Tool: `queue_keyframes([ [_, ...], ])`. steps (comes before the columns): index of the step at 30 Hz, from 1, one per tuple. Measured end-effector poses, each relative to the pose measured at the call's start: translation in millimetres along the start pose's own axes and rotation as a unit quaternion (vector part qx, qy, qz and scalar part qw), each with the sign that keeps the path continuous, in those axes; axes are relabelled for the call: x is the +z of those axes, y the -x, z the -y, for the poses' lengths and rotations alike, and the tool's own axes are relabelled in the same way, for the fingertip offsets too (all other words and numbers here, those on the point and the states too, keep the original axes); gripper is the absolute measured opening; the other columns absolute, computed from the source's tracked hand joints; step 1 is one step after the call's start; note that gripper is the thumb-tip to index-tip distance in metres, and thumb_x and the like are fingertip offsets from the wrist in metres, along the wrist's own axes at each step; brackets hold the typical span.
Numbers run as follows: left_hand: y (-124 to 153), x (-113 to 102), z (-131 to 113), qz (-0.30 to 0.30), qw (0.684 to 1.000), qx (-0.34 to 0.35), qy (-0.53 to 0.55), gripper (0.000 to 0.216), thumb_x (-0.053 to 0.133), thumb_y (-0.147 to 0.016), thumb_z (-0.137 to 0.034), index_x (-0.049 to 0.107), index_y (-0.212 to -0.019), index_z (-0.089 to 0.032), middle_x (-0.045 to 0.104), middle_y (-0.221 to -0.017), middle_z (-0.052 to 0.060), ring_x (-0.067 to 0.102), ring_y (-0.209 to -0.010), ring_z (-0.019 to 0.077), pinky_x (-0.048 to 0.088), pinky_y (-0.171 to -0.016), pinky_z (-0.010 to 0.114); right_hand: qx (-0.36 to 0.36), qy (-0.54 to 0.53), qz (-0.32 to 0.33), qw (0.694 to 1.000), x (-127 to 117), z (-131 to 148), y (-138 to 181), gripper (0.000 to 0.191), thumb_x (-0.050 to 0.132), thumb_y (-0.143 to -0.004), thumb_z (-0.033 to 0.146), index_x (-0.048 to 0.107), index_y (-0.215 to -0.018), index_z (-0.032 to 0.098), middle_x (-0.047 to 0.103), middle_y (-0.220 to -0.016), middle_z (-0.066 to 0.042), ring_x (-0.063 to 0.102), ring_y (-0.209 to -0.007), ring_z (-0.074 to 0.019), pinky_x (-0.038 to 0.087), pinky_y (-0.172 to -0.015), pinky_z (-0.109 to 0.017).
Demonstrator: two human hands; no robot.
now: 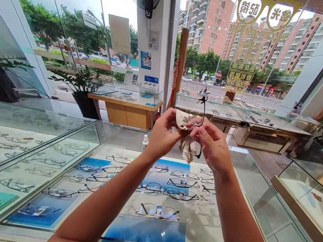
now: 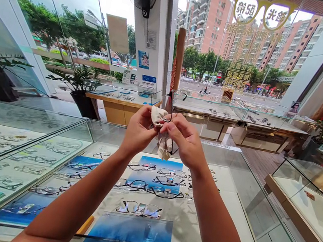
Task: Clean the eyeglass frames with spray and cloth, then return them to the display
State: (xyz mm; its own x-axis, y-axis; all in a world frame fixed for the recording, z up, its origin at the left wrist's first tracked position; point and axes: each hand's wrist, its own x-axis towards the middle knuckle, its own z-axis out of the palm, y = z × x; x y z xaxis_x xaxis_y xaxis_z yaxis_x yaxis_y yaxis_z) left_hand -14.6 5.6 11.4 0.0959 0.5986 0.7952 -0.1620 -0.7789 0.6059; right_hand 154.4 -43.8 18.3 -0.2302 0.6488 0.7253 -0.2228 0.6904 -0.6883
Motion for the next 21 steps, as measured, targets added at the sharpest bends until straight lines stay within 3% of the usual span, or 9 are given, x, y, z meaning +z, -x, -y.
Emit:
queue_keyframes([
  [4, 6, 2, -3, -0.02, 0.985, 0.076, -0.152, 0.037, 0.088, -0.082, -0.038, 0.056, -0.088, -0.022, 0.058, -0.085, -0.002, 0.051, -0.076, 0.0138, 0.045, -0.071, 0.028, -0.016, 0.023, 0.041, 0.999, 8, 3, 0, 0.028, 0.069, -0.102, 0.048, 0.078, -0.087, 0.026, 0.069, -0.126, -0.007, 0.062, -0.127, -0.0234, 0.051, -0.112, -0.04],
  [6, 7, 2, -7, -0.005, 0.974, 0.084, -0.209, 0.039, 0.086, -0.083, -0.036, 0.05, -0.084, -0.022, 0.053, -0.082, -0.002, 0.046, -0.074, 0.0138, 0.042, -0.068, 0.028, 0.0, 0.02, 0.039, 0.999, 8, 1, 0, 0.029, 0.069, -0.102, 0.048, 0.078, -0.086, 0.026, 0.07, -0.125, -0.007, 0.065, -0.119, -0.0219, 0.054, -0.106, -0.038],
  [9, 4, -5, -15, 0.104, 0.972, 0.057, -0.203, 0.037, 0.087, -0.081, -0.036, 0.055, -0.093, -0.022, 0.06, -0.089, 0.0, 0.053, -0.079, 0.0152, 0.047, -0.07, 0.029, 0.042, -0.014, -0.003, 0.999, 0, -2, -2, 0.029, 0.071, -0.099, 0.05, 0.076, -0.084, 0.026, 0.072, -0.112, -0.005, 0.068, -0.1, -0.019, 0.057, -0.088, -0.033],
  [12, -2, -17, -24, 0.228, 0.959, 0.025, -0.163, 0.027, 0.078, -0.091, -0.033, 0.065, -0.11, -0.022, 0.07, -0.098, 0.004, 0.064, -0.084, 0.0167, 0.055, -0.075, 0.031, 0.067, -0.03, -0.061, 0.995, -14, -1, -4, 0.031, 0.077, -0.094, 0.052, 0.074, -0.08, 0.025, 0.074, -0.095, -0.004, 0.068, -0.094, -0.0193, 0.056, -0.084, -0.032],
  [13, -3, -21, -26, 0.232, 0.957, 0.03, -0.172, 0.02, 0.074, -0.094, -0.031, 0.067, -0.111, -0.022, 0.071, -0.097, 0.004, 0.064, -0.081, 0.0159, 0.055, -0.073, 0.031, 0.075, -0.032, -0.074, 0.994, -18, 1, -5, 0.032, 0.079, -0.091, 0.053, 0.073, -0.078, 0.024, 0.074, -0.093, -0.004, 0.068, -0.093, -0.0193, 0.055, -0.083, -0.031],
  [15, -5, -27, -28, 0.165, 0.957, 0.081, -0.225, 0.017, 0.073, -0.095, -0.03, 0.069, -0.109, -0.022, 0.071, -0.093, 0.003, 0.062, -0.076, 0.0152, 0.054, -0.068, 0.031, 0.098, -0.034, -0.072, 0.992, -24, 4, -5, 0.033, 0.081, -0.089, 0.053, 0.073, -0.077, 0.023, 0.074, -0.091, -0.004, 0.067, -0.091, -0.0186, 0.054, -0.08, -0.029],
  [17, -6, -31, -28, 0.078, 0.943, 0.165, -0.279, 0.038, 0.083, -0.088, -0.035, 0.068, -0.121, -0.022, 0.072, -0.108, 0.007, 0.066, -0.088, 0.019, 0.057, -0.074, 0.034, 0.125, -0.027, -0.038, 0.991, -28, 8, -5, 0.033, 0.081, -0.089, 0.052, 0.073, -0.077, 0.023, 0.073, -0.089, -0.003, 0.066, -0.086, -0.0173, 0.052, -0.076, -0.028],
  [18, -7, -32, -27, 0.061, 0.933, 0.2, -0.294, 0.057, 0.088, -0.084, -0.039, 0.065, -0.132, -0.023, 0.071, -0.121, 0.011, 0.068, -0.101, 0.0229, 0.06, -0.082, 0.038, 0.138, -0.022, -0.014, 0.99, -28, 9, -4, 0.033, 0.081, -0.09, 0.052, 0.074, -0.077, 0.022, 0.072, -0.088, -0.003, 0.065, -0.084, -0.0165, 0.05, -0.074, -0.028],
  [21, -9, -33, -26, 0.109, 0.916, 0.243, -0.3, 0.089, 0.092, -0.08, -0.049, 0.051, -0.156, -0.029, 0.06, -0.153, 0.015, 0.062, -0.136, 0.0319, 0.061, -0.103, 0.046, 0.159, -0.015, 0.042, 0.986, -28, 11, -3, 0.033, 0.08, -0.091, 0.05, 0.074, -0.077, 0.021, 0.068, -0.082, -0.001, 0.059, -0.075, -0.0138, 0.047, -0.071, -0.028],
])
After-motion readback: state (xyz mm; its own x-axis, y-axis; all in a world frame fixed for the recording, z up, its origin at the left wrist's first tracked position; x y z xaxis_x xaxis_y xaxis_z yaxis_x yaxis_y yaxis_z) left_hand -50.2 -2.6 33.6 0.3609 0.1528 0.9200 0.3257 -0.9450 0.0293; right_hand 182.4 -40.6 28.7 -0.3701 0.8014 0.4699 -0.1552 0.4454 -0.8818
